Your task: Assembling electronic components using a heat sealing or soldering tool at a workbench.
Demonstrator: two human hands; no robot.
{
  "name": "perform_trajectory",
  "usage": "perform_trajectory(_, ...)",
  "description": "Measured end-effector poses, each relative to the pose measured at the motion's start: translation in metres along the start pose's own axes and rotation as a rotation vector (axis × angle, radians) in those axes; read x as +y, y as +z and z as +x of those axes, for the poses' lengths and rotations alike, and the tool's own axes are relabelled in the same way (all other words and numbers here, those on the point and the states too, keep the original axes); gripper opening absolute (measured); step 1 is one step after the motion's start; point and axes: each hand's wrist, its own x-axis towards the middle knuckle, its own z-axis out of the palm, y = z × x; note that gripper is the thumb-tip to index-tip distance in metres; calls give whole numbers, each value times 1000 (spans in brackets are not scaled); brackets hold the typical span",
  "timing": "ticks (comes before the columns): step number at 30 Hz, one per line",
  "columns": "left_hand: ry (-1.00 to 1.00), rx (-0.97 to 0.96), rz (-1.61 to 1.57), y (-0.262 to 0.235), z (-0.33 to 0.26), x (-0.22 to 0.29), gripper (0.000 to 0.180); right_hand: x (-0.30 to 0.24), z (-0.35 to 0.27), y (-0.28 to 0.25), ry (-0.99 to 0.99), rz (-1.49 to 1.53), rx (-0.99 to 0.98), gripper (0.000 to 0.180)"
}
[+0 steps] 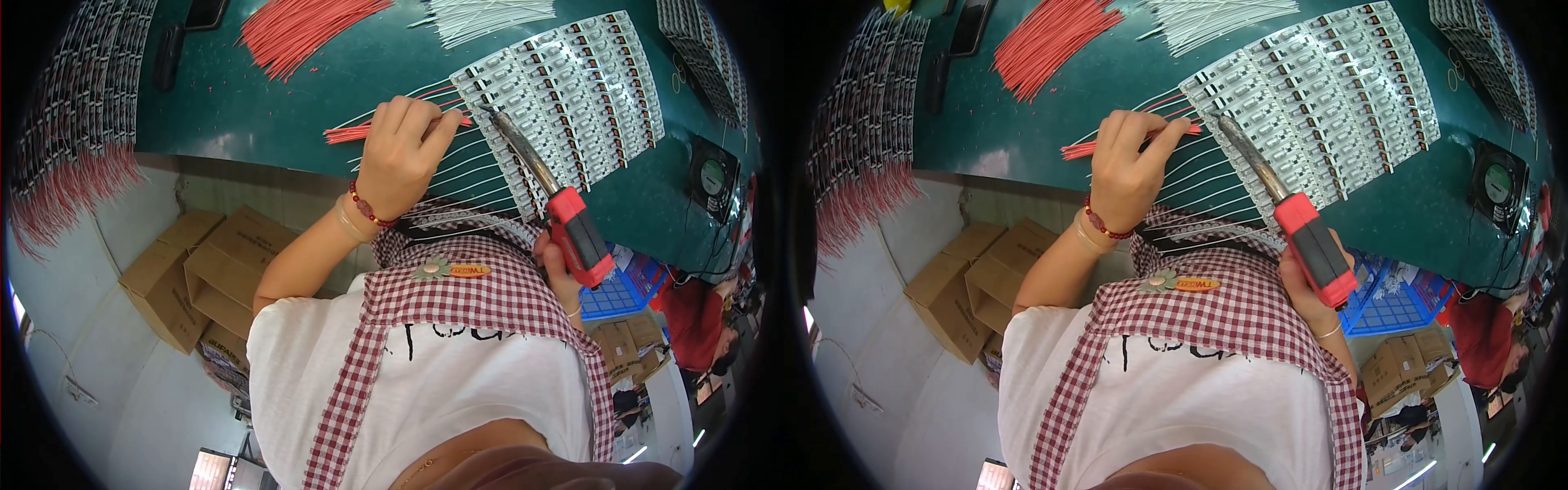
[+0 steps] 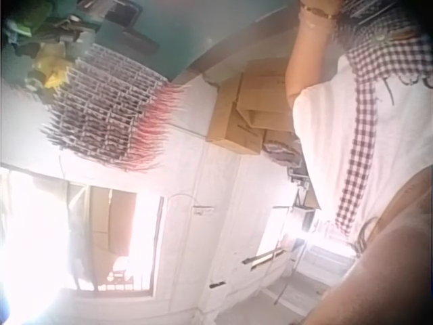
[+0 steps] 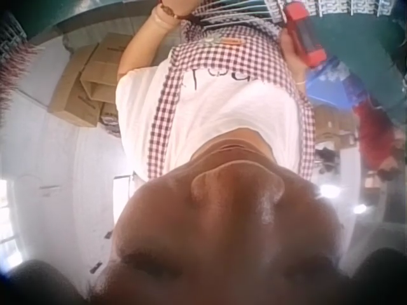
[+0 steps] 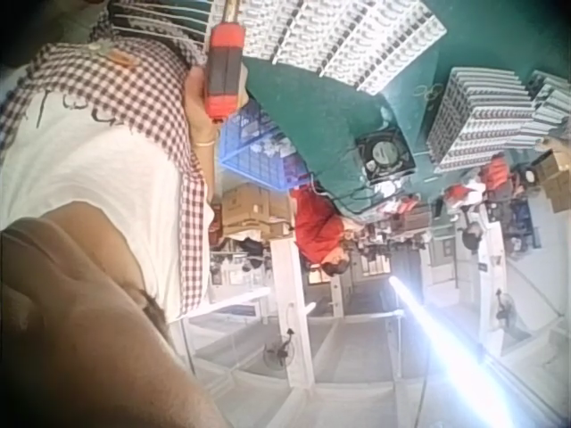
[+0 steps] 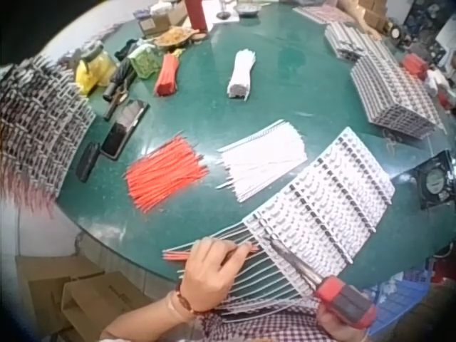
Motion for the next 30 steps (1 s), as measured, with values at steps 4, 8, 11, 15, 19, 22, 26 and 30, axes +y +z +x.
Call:
perform_trajectory(4, -4, 9, 2, 1, -1, 0, 25, -4, -1, 0, 11, 4, 89, 18)
perform_trajectory(8, -8, 11, 14, 1, -2, -1, 25, 11, -13, 2, 66, 75, 108, 20)
perform_trajectory(11, 2, 42, 2, -2, 0, 0, 27, -2, -15, 3, 107, 385, 69, 57)
perform_trajectory(15, 40, 60, -81, -2, -4, 6, 29, -3, -17, -2, 137, 431, 49, 58)
perform_trajectory(19, -16, 6, -71, 2, -5, 10, 33, 17, -23, -7, 142, 225, -28, 25)
perform_trajectory(22, -39, -1, -71, 1, -5, 10, 33, 21, -24, -5, 82, 22, -45, 23)
perform_trajectory(26, -31, -11, -64, 3, -4, 11, 33, 9, -12, 0, 97, 155, 40, 17)
perform_trajectory(30, -43, -6, -69, 3, -4, 10, 32, 10, -8, -4, 9, 55, -47, 18)
